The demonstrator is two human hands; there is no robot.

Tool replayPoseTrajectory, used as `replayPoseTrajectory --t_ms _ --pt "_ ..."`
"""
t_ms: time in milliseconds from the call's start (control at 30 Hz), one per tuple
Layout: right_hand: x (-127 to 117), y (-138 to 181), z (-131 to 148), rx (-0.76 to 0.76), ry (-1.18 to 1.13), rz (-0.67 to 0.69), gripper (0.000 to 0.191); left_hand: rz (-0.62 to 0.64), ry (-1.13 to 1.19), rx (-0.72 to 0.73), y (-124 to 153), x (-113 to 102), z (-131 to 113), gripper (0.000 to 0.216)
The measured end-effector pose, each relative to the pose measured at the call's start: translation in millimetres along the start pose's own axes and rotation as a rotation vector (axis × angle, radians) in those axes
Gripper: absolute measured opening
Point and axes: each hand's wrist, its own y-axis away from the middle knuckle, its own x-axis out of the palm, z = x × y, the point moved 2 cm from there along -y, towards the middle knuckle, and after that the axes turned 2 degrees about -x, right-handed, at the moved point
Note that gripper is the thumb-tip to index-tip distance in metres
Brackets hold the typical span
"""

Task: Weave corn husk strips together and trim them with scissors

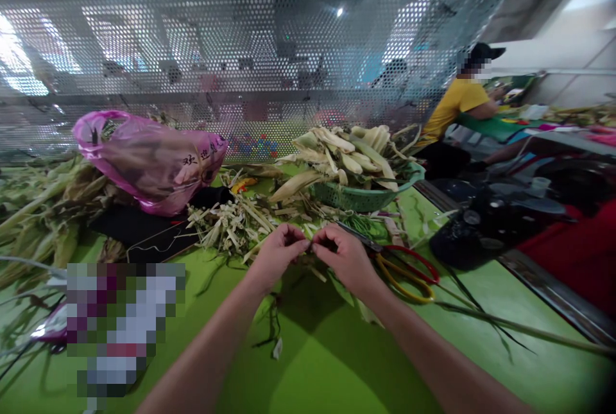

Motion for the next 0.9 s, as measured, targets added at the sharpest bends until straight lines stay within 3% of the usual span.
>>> replayPoseTrajectory --t_ms 100,267,433,667,900 --pt "-0.4 -0.5 -1.7 0.039 -0.024 0.009 0.005 0.022 -0.041 0.059 -0.5 -1.6 -0.3 0.021" --pt "-0.3 -0.8 -5.5 0.083 -0.062 0.012 0.003 0.019 -0.311 0.223 2.2 0.3 -5.0 0.014" --pt "0.8 -1.5 -7.3 0.13 -0.12 0.03 0.006 -0.032 -0.471 0.379 5.6 3.2 -6.6 0.023" --pt "0.6 -0.8 -8.4 0.135 -0.116 0.038 0.009 -0.123 -0.595 0.392 6.0 1.3 -4.5 0.02" --pt "-0.7 -0.6 -4.5 0.045 -0.026 0.01 0.004 -0.131 -0.631 0.375 6.7 -0.5 -6.9 0.014"
